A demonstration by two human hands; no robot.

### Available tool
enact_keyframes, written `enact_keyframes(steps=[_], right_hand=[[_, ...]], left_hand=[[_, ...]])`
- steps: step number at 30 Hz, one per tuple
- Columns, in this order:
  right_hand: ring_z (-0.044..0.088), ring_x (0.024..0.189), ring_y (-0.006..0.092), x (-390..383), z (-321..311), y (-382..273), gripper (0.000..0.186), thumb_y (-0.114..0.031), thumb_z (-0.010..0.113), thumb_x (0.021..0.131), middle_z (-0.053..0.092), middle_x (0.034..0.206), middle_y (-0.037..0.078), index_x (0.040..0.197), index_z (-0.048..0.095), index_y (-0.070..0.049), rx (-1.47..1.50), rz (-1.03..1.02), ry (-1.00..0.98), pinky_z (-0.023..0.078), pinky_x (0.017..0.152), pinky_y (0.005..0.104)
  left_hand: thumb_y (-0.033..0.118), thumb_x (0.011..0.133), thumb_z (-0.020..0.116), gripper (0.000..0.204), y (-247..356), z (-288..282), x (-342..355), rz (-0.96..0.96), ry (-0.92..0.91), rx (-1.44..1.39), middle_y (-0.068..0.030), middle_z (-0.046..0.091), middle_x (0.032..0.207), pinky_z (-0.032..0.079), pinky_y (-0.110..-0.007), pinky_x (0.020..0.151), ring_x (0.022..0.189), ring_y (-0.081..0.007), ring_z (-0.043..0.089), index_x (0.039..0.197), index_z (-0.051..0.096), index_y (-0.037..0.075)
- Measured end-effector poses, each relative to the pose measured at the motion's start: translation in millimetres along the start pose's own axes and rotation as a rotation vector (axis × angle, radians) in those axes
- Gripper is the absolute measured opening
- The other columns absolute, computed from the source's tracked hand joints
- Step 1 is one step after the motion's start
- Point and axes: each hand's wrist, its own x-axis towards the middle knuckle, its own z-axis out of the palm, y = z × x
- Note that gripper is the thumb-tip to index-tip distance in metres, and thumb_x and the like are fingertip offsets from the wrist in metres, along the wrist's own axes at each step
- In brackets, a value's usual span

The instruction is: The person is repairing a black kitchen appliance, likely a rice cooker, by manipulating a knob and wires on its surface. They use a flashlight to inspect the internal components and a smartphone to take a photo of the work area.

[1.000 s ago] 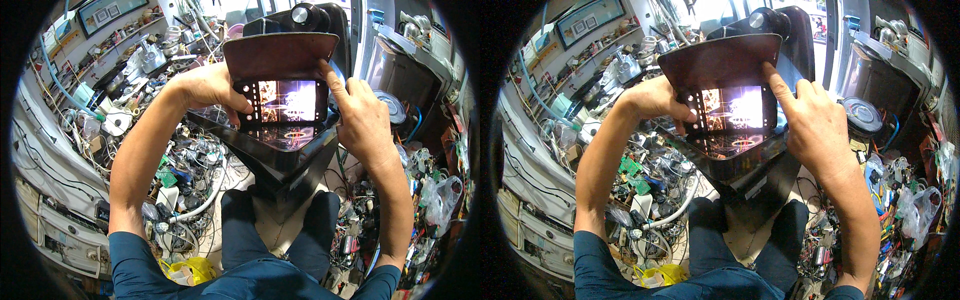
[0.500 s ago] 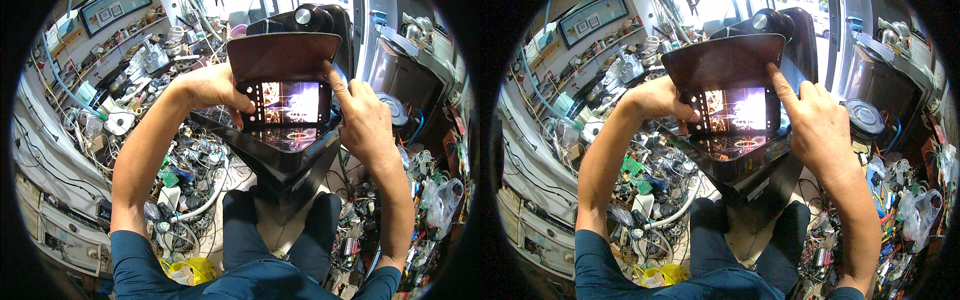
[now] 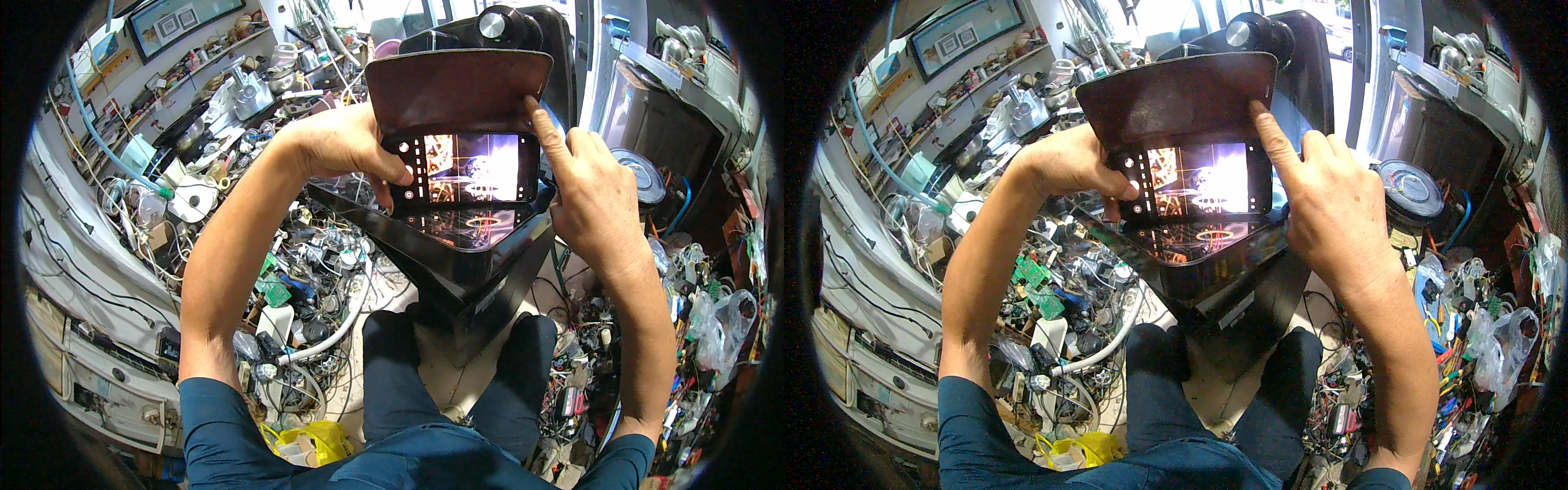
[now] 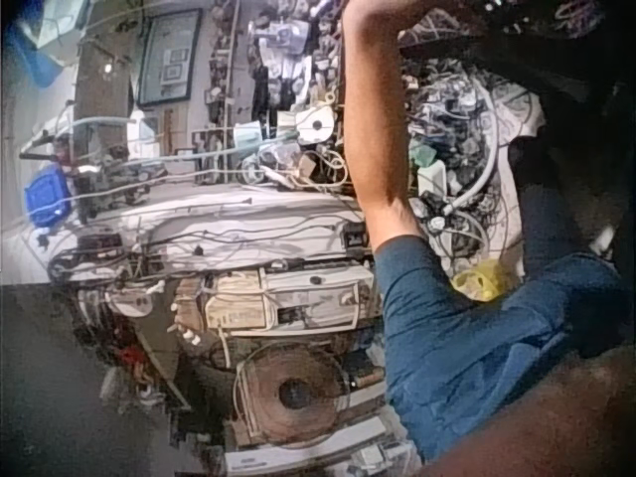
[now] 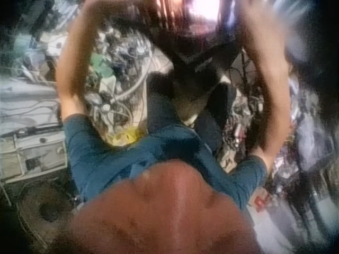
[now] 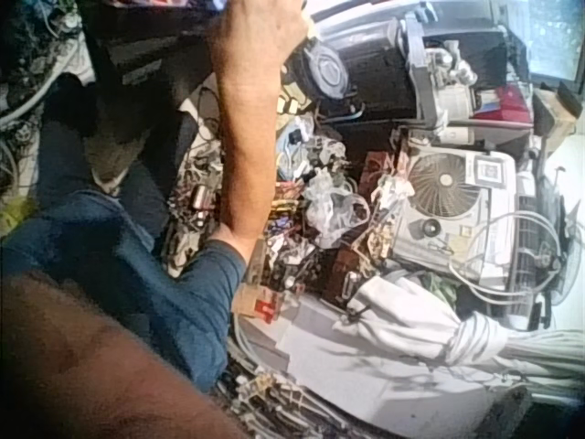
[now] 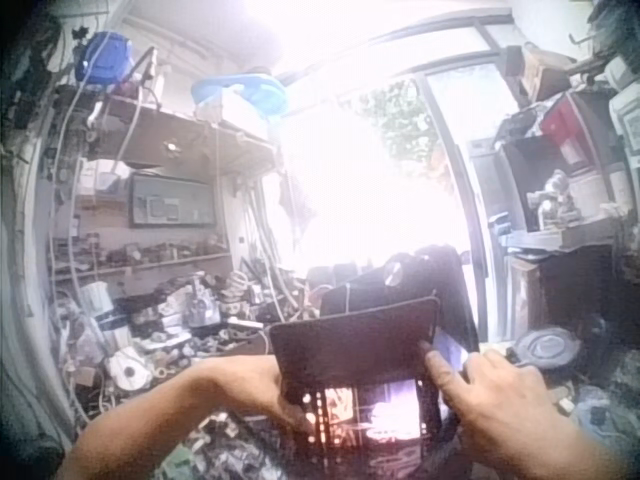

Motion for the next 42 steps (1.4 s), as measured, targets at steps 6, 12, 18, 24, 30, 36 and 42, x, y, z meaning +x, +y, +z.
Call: enact_keyframes(steps=[6,12,18,24,30,36,42], right_hand=[[0.059,0.083,0.0326,-0.3,2.7,1.6,0.109,0.01,0.067,0.064,0.051,0.09,0.011,0.164,0.034,-0.019,-0.007,-0.004,0.009,0.051,0.064,0.045],[0.061,0.084,0.0315,1.5,0.8,-0.1,0.09,0.006,0.061,0.077,0.055,0.09,0.012,0.161,0.04,-0.019,-0.006,0.011,-0.021,0.056,0.067,0.0444],[0.061,0.086,0.0314,1.6,0.9,0.0,0.093,0.007,0.063,0.075,0.056,0.091,0.013,0.161,0.039,-0.02,0.01,0.01,-0.016,0.056,0.068,0.044],[0.061,0.086,0.0315,1.7,1.6,0.8,0.097,0.008,0.064,0.073,0.055,0.091,0.012,0.162,0.037,-0.02,-0.002,0.017,-0.039,0.056,0.067,0.0441],[0.061,0.085,0.0315,2.3,1.4,1.8,0.097,0.007,0.064,0.074,0.055,0.09,0.012,0.162,0.037,-0.02,-0.005,0.016,-0.034,0.056,0.068,0.0441],[0.061,0.084,0.0318,1.9,2.6,1.7,0.096,0.007,0.063,0.074,0.055,0.09,0.012,0.162,0.037,-0.021,0.01,0.015,-0.017,0.056,0.069,0.0444],[0.061,0.084,0.032,1.0,3.9,2.6,0.096,0.007,0.064,0.074,0.056,0.091,0.013,0.162,0.037,-0.02,0.007,0.017,-0.017,0.055,0.07,0.0446]], left_hand=[[-0.003,0.081,0.076,0.048,1.0,-0.1,0.0,0.008,0.0,0.002,-0.0139,0.073,0.108,0.067,-0.038,0.064,0.092,-0.0233,0.073,0.128,0.063,-0.002],[0.0,0.082,0.077,0.048,-0.5,-1.3,0.8,-0.003,0.005,0.025,-0.0145,0.073,0.108,0.067,-0.038,0.064,0.092,-0.0237,0.073,0.127,0.063,-0.002],[0.0,0.082,0.077,0.048,-1.0,-1.1,0.3,-0.002,0.006,0.031,-0.0147,0.073,0.108,0.067,-0.038,0.064,0.093,-0.0239,0.073,0.128,0.063,-0.002],[-0.001,0.083,0.077,0.049,-3.1,-2.6,1.2,0.003,0.001,0.016,-0.015,0.072,0.11,0.067,-0.039,0.065,0.093,-0.0243,0.073,0.129,0.062,-0.002],[-0.001,0.083,0.077,0.051,-1.8,-3.3,1.5,0.009,-0.027,0.016,-0.0156,0.072,0.112,0.067,-0.038,0.065,0.094,-0.0247,0.073,0.131,0.06,-0.002],[-0.005,0.082,0.074,0.042,-3.6,0.8,0.0,0.019,0.038,-0.018,-0.0156,0.073,0.103,0.065,-0.038,0.061,0.08,-0.0255,0.074,0.122,0.064,-0.004],[-0.005,0.082,0.074,0.04,0.5,2.2,-1.8,0.007,0.028,-0.046,-0.0158,0.073,0.101,0.065,-0.038,0.06,0.074,-0.026,0.074,0.121,0.064,-0.005]])
